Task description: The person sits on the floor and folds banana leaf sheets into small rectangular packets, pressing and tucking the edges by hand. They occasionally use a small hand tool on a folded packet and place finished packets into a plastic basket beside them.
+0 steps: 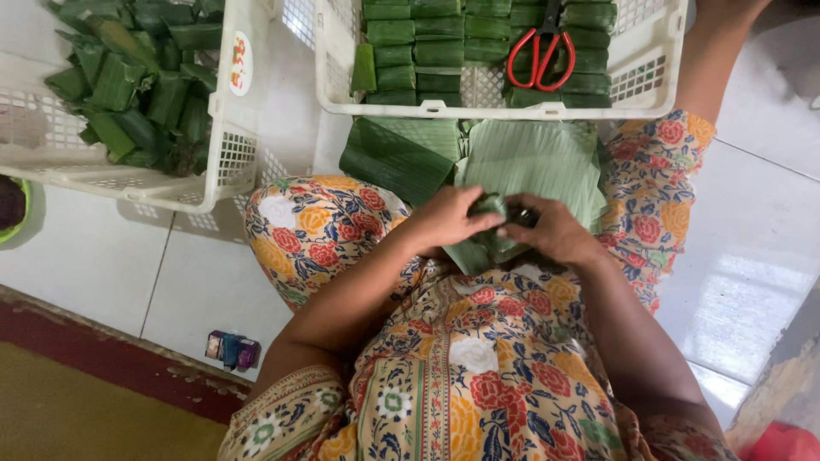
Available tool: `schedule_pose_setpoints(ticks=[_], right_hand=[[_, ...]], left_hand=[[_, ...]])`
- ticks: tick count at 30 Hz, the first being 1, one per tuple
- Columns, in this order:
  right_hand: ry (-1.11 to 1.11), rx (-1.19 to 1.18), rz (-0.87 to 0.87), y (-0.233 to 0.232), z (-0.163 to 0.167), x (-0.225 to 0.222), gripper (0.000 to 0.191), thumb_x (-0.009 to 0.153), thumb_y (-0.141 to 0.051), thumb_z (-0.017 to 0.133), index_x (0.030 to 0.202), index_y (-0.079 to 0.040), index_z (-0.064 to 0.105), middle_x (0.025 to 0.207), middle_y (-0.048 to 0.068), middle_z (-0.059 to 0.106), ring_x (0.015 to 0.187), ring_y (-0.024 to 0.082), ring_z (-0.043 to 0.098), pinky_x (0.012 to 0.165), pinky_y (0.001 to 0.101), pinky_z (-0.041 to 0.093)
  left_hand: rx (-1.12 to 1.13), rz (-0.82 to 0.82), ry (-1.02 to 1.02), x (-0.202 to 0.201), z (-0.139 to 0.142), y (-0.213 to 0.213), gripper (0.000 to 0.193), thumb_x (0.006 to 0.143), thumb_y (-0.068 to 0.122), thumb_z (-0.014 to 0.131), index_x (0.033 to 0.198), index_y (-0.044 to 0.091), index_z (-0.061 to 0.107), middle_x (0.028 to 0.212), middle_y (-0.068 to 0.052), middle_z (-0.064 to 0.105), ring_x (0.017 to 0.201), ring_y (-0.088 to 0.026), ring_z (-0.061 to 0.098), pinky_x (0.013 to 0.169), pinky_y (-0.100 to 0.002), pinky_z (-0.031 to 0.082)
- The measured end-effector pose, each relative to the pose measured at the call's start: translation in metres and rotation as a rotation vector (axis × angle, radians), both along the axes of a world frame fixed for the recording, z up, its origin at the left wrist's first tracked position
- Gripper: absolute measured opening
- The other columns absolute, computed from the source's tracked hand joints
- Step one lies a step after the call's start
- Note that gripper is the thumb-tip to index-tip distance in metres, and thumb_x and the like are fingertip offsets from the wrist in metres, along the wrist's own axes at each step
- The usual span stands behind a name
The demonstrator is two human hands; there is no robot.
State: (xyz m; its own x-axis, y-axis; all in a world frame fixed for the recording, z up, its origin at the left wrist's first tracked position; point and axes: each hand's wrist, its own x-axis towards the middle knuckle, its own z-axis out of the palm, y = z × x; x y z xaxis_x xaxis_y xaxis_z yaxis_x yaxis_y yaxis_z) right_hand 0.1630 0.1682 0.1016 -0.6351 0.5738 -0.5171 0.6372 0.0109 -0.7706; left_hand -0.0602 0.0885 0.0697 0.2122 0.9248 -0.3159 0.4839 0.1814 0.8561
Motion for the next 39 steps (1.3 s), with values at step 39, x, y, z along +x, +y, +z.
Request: schedule_pose_setpoints(ticks=[39], right_hand=[[0.071, -0.116, -0.550, -0.021, -0.029, 0.013, 0.042, 0.083, -0.014, 0.084, 0.116, -0.003, 0.060, 0.085, 0.003, 0.064, 0.069, 0.011, 0.055, 0.059, 0.0282, 0.048]], left_hand=[[-0.249, 0.764, -0.972, 0.033, -0.111, -0.009, 0.034, 0.087, 0.006, 0.081, 0.112, -0.001, 0.059, 0.100, -0.010, 0.065, 0.093, -0.020, 0.064, 0.085, -0.034, 0.055]])
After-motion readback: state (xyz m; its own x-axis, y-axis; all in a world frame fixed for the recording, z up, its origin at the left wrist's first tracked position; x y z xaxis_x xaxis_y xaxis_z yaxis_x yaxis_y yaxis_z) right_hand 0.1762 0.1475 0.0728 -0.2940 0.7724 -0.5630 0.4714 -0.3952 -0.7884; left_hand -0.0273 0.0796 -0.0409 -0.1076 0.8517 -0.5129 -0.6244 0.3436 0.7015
